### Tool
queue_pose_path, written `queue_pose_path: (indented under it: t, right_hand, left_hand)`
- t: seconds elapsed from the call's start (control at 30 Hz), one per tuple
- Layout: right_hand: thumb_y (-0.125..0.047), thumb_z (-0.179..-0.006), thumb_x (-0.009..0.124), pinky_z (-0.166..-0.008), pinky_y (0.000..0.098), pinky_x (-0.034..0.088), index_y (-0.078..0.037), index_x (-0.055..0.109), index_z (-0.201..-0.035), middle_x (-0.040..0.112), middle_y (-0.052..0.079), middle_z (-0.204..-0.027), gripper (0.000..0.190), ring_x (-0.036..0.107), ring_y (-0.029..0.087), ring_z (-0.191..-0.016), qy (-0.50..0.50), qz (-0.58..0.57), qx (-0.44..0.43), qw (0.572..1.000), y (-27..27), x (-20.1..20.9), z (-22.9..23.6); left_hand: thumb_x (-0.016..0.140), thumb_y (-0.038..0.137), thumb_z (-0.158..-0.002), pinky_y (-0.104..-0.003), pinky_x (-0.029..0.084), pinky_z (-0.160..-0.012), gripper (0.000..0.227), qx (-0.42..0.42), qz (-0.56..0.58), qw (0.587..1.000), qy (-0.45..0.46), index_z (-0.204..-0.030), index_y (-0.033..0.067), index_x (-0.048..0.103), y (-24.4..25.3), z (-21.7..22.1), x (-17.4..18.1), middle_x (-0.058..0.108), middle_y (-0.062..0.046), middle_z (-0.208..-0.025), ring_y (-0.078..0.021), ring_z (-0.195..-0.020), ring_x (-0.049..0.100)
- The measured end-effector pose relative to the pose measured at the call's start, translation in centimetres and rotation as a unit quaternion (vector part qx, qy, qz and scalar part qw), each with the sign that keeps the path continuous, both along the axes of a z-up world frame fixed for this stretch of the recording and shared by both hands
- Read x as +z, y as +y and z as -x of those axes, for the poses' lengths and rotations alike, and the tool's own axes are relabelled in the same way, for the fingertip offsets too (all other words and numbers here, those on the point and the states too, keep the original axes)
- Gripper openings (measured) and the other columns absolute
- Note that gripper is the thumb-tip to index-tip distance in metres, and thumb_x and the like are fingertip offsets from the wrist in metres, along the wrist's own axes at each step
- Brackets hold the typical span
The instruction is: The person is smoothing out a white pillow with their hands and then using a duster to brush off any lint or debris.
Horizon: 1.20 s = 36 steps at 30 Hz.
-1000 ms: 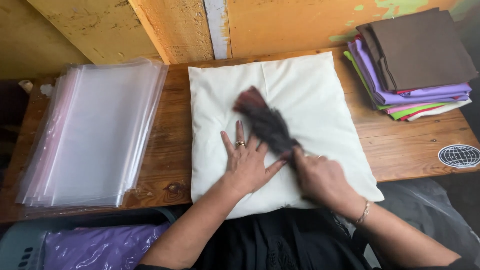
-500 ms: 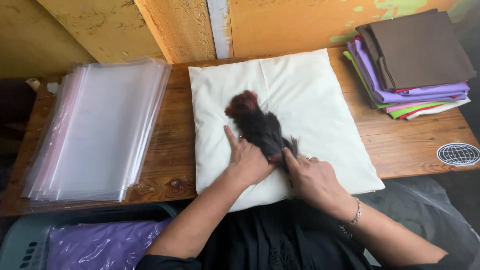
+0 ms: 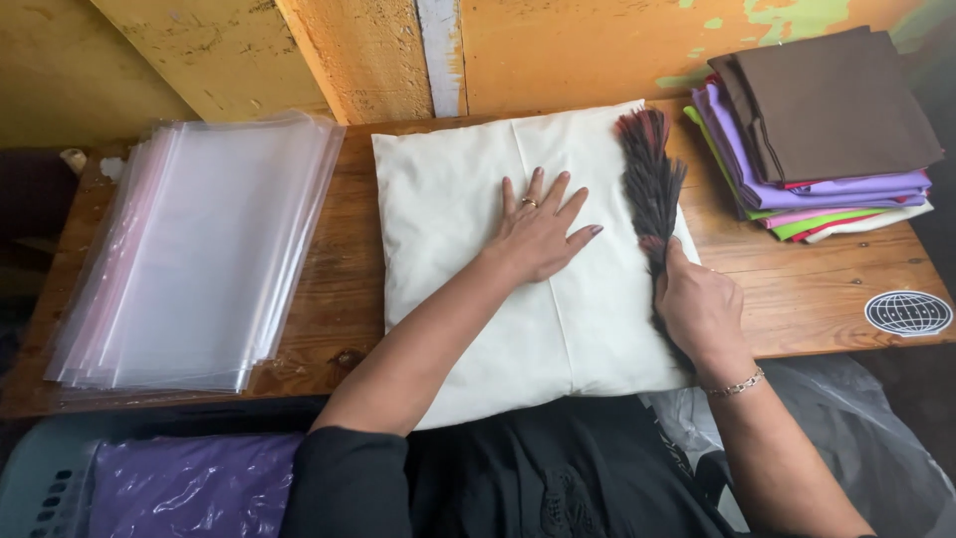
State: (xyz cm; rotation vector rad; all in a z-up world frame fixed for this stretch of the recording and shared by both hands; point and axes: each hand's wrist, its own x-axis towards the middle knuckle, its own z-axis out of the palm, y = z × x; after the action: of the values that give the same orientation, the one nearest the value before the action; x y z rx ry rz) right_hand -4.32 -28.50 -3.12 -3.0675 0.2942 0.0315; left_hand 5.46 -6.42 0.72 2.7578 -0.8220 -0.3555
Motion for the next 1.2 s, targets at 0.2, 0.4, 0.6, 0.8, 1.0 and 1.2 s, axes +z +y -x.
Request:
queue_pose_path:
  t: [0.2, 0.4, 0.6, 0.8, 1.0, 1.2]
  right_hand:
    - [-0.027, -0.102, 0.045, -0.083, 0.0564, 0.06, -0.015, 0.053, -0.152, 0.079, 0.023, -0.093, 0.052, 0.077, 0.044, -0.094, 0.02, -0.002, -0.011, 1.0, -0.1, 0.8, 0.6]
    - [-0.028, -0.102, 0.046, -0.08, 0.0561, 0.061, -0.014, 0.057, -0.148, 0.079, 0.024, -0.09, 0.049, 0.078, 0.043, -0.091, 0.005, -0.011, -0.01, 1.0, -0.6, 0.0, 0.3]
    - [-0.026, -0.102, 0.05, -0.063, 0.0529, 0.059, -0.011, 0.061, -0.145, 0.075, 0.019, -0.075, 0.047, 0.076, 0.041, -0.073, -0.108, -0.004, 0.058, 0.992, 0.0, 1.5, 1.1]
    - [-0.027, -0.093, 0.047, -0.054, 0.0557, 0.058, -0.022, 0.058, -0.139, 0.071, 0.012, -0.07, 0.047, 0.073, 0.038, -0.066, -0.138, -0.022, 0.266, 0.954, 7.3, -0.2, 3.3]
    - [-0.035, -0.098, 0.046, -0.068, 0.0537, 0.061, -0.028, 0.056, -0.148, 0.078, 0.017, -0.084, 0.052, 0.079, 0.04, -0.084, 0.008, 0.094, 0.067, 0.993, -2.1, -1.3, -5.9]
    - [-0.03, -0.098, 0.057, -0.061, 0.0616, 0.055, -0.012, 0.063, -0.141, 0.075, 0.028, -0.084, 0.047, 0.074, 0.051, -0.076, -0.128, 0.054, 0.066, 0.988, -0.7, -1.0, -4.1]
  left_hand:
    - [0.027, 0.057, -0.105, -0.065, -0.002, -0.124, 0.067, 0.135, -0.047, 0.988, -0.058, -0.163, 0.0236, 0.029, 5.3, -5.5, -2.1, 0.019, -0.007, -0.172, -0.0375, -0.158, 0.007]
    - [0.02, 0.055, -0.105, -0.076, -0.015, -0.113, 0.067, 0.331, -0.186, 0.924, -0.039, -0.164, 0.0241, 0.025, 11.7, -7.3, -2.4, 0.017, -0.013, -0.172, -0.0442, -0.156, -0.006]
    - [0.037, 0.049, -0.104, -0.081, -0.008, -0.11, 0.07, 0.214, -0.09, 0.97, -0.076, -0.16, 0.0063, 0.032, 5.9, -0.3, -0.2, 0.015, -0.024, -0.169, -0.0537, -0.153, -0.001]
    - [0.034, 0.045, -0.101, -0.086, -0.013, -0.105, 0.064, 0.148, -0.105, 0.982, -0.05, -0.157, 0.0145, 0.039, 4.1, 1.5, -3.9, 0.029, -0.017, -0.166, -0.0487, -0.153, 0.016]
    - [0.027, 0.051, -0.106, -0.082, -0.007, -0.111, 0.069, 0.158, -0.023, 0.984, -0.083, -0.161, 0.0095, 0.028, 4.4, 2.8, -3.2, 0.014, -0.024, -0.169, -0.053, -0.153, 0.006]
    - [0.018, 0.06, -0.105, -0.074, -0.009, -0.116, 0.083, 0.188, 0.247, 0.937, -0.16, -0.162, -0.0006, 0.016, 4.8, 1.7, -6.8, 0.001, -0.034, -0.167, -0.0565, -0.153, 0.002]
